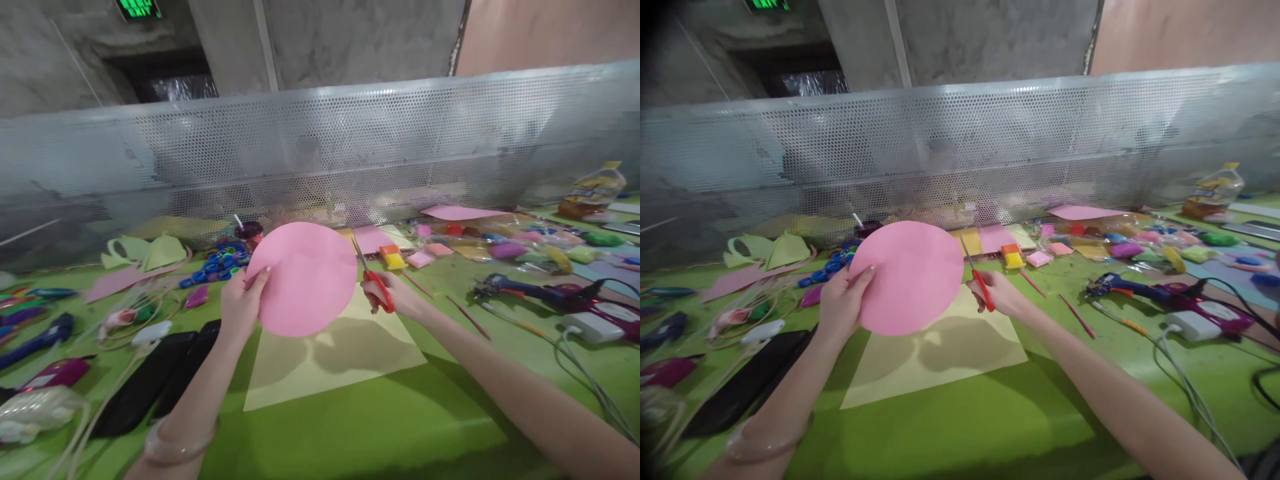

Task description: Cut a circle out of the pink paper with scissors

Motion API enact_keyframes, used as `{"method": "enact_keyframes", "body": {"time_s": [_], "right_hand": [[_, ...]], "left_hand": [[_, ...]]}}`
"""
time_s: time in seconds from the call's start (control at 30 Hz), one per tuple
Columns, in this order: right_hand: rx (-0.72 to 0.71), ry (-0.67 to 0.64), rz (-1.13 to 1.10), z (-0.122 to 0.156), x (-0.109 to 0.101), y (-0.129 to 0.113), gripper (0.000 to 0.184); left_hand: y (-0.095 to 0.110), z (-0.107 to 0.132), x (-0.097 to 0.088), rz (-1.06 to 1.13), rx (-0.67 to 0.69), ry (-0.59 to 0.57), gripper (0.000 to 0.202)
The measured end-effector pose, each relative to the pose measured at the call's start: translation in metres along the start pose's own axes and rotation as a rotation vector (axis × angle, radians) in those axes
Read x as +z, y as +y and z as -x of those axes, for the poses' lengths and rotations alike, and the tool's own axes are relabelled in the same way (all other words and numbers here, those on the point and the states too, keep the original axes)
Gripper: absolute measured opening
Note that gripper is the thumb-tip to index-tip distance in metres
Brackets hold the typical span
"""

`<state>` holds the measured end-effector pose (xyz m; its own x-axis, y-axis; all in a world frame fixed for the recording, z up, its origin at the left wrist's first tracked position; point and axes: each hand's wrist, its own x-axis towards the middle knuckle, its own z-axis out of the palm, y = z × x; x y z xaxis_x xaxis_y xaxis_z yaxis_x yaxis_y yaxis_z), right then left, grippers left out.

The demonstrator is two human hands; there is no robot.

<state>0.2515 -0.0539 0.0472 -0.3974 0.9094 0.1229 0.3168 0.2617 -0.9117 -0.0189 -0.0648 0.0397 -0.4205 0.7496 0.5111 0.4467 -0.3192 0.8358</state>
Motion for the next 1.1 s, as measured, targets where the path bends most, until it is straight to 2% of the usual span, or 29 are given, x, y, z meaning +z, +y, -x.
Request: {"method": "enact_keyframes", "body": {"time_s": [0.13,0.43,0.87,1.1], "right_hand": [[0.01,-0.014,-0.006,-0.0005,0.0013,0.0008,0.026],[0.01,-0.02,0.021,0.001,0.0022,-0.0018,0.029],[-0.007,0.061,-0.04,-0.0011,0.0062,0.0035,0.018],[0.021,0.012,-0.046,0.0002,0.0047,0.0008,0.024]], "left_hand": [[0.0017,0.0033,0.0016,0.001,0.0,-0.008,0.035],[0.0004,0.0046,0.0041,0.031,-0.018,0.016,0.037],[0.0006,0.006,0.0046,0.024,0.0,-0.009,0.04],[0.0034,0.0079,0.0049,0.023,0.008,0.008,0.037]]}}
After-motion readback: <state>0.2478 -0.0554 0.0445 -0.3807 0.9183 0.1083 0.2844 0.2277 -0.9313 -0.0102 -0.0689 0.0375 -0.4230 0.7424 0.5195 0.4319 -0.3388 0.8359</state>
